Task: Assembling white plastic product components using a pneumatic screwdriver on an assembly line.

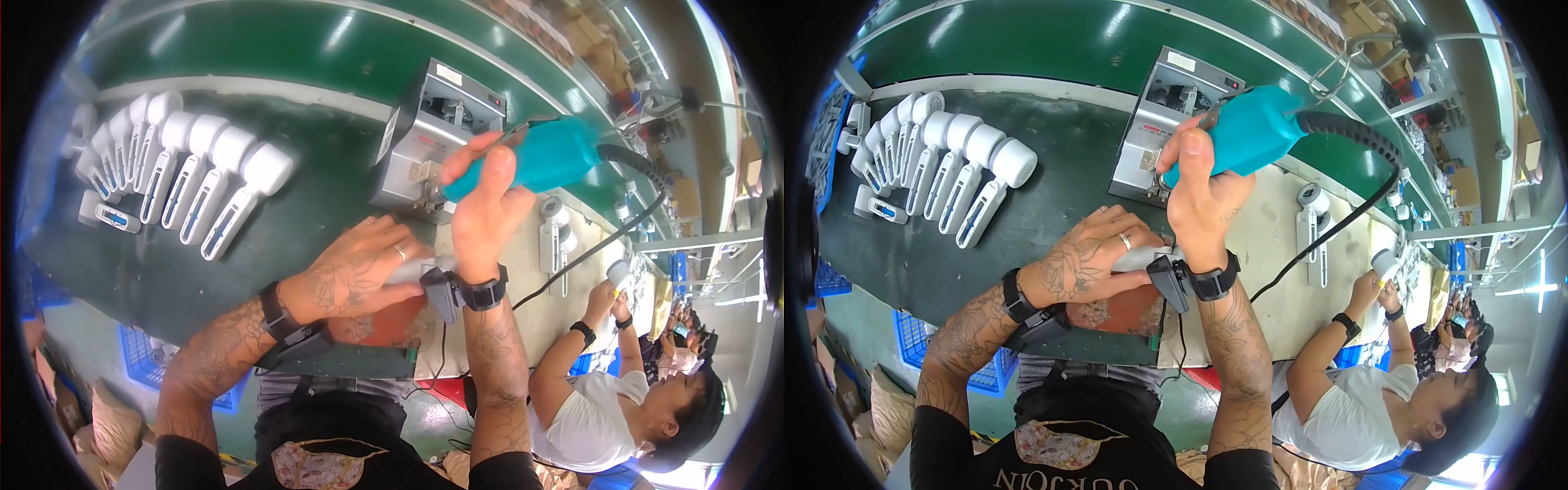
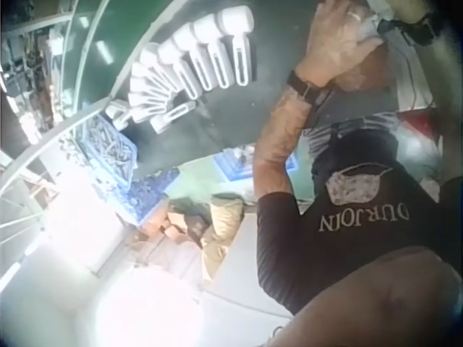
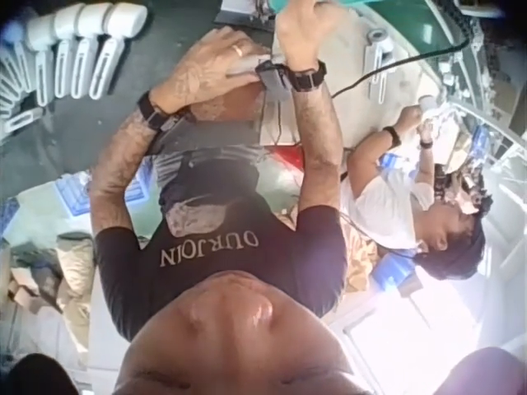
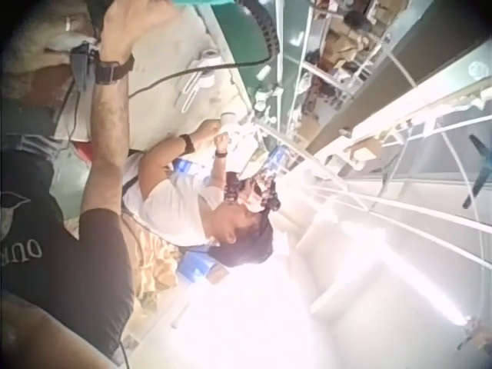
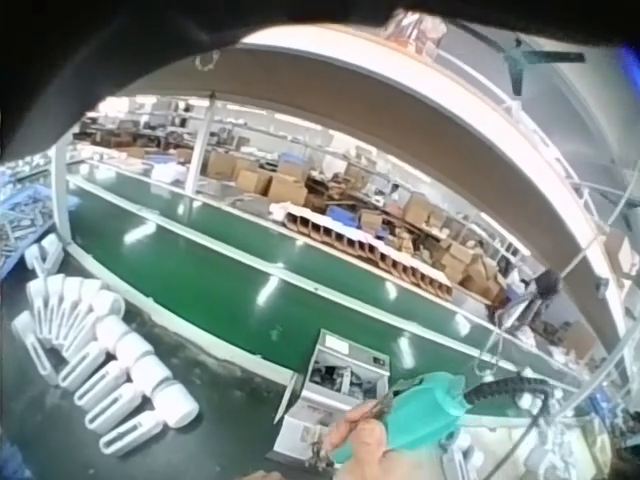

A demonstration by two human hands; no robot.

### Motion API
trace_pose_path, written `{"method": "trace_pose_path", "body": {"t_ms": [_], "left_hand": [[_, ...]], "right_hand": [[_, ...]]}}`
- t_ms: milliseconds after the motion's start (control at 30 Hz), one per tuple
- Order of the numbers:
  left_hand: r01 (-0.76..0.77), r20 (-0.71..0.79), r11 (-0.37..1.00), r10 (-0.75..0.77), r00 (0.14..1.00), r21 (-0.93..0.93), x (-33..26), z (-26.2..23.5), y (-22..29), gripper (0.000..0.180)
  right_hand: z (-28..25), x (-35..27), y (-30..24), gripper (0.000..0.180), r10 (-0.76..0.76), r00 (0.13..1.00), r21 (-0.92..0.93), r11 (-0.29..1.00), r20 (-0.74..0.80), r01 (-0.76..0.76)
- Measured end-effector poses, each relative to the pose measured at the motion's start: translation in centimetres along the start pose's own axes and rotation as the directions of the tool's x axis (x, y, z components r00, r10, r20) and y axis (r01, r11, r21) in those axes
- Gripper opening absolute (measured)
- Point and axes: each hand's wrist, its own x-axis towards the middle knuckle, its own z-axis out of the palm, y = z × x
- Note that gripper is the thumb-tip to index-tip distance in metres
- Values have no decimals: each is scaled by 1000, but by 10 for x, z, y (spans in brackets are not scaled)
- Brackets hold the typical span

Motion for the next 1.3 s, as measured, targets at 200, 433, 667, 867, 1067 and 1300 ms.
{"method": "trace_pose_path", "body": {"t_ms": [200, 433, 667, 867, 1067, 1300], "left_hand": [[14, -19, 1000, -14, 1000, -11, 0, 3, 0, 40], [17, -37, 999, -19, 999, -38, 3, 6, 0, 37], [7, -5, 999, -7, 1000, -37, 3, 2, -2, 36], [13, 21, 1000, -12, 1000, -24, 3, 2, -1, 37], [-6, 29, 998, 4, 1000, 55, 4, 4, 4, 40], [39, 33, 998, -41, 999, 56, 4, 1, 6, 39]], "right_hand": [[-3, -7, -9, 45, 66, 997, 23, 997, 32, -67], [-35, -44, -41, 64, 159, 987, 38, 986, 25, -160], [-40, -51, -41, 73, 218, 975, 42, 975, 40, -220], [-39, -57, -34, 69, 247, 969, 33, 968, 30, -248], [-42, -58, -24, 58, 222, 973, 98, 969, 62, -227], [-37, -57, -26, 56, 210, 975, 84, 973, 77, -217]]}}
